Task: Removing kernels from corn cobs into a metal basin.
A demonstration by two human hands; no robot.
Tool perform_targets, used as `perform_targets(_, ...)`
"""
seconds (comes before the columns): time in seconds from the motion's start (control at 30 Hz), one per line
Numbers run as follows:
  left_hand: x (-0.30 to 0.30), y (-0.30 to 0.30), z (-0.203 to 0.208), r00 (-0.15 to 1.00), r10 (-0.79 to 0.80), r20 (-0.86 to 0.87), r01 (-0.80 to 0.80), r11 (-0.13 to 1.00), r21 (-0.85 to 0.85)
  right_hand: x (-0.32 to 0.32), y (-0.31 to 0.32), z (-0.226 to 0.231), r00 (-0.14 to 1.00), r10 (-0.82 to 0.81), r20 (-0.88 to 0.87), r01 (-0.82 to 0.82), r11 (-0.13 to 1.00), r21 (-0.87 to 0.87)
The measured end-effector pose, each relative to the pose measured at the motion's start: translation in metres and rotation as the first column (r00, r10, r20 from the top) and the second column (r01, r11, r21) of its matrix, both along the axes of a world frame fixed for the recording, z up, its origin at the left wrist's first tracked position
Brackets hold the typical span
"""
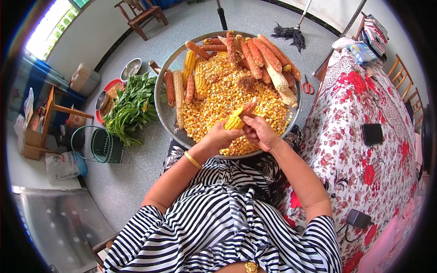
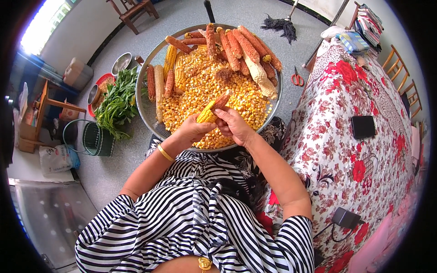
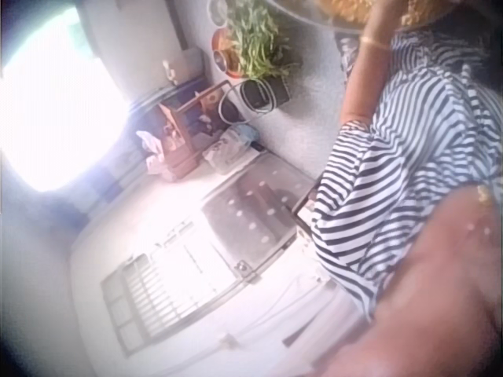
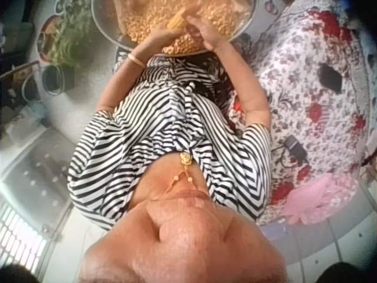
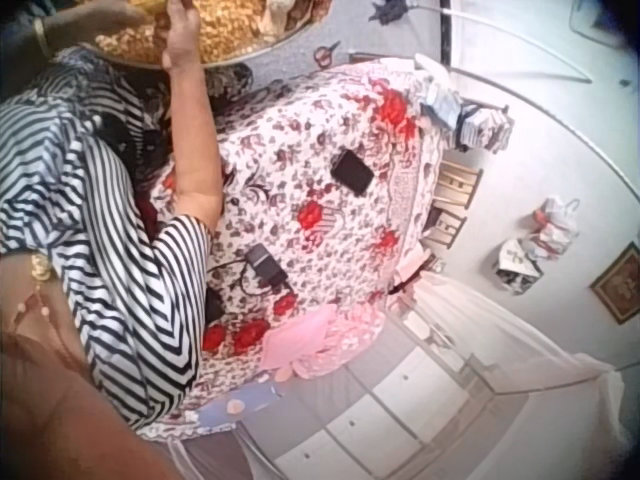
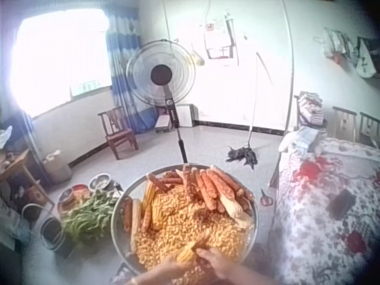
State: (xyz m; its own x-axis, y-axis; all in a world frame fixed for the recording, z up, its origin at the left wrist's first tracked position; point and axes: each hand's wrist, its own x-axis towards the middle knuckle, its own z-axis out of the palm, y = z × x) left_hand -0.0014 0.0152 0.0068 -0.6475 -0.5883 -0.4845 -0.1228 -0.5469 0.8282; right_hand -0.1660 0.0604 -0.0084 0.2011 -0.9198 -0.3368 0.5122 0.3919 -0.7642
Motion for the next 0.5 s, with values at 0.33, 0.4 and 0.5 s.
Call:
perform_targets(0.33,-0.011,0.009,0.015,0.997,0.009,0.08,0.011,0.969,-0.246,0.002,0.002,0.001,0.993,0.025,-0.113,-0.026,1.0,-0.012)
perform_targets(0.4,-0.008,0.008,0.017,0.999,0.002,0.044,0.006,0.983,-0.182,0.0,0.001,-0.001,0.998,0.022,-0.065,-0.022,1.0,-0.001)
perform_targets(0.5,-0.003,0.004,0.01,0.999,-0.039,-0.01,0.038,0.995,-0.095,0.0,0.001,-0.001,0.998,0.045,-0.045,-0.045,0.999,-0.004)
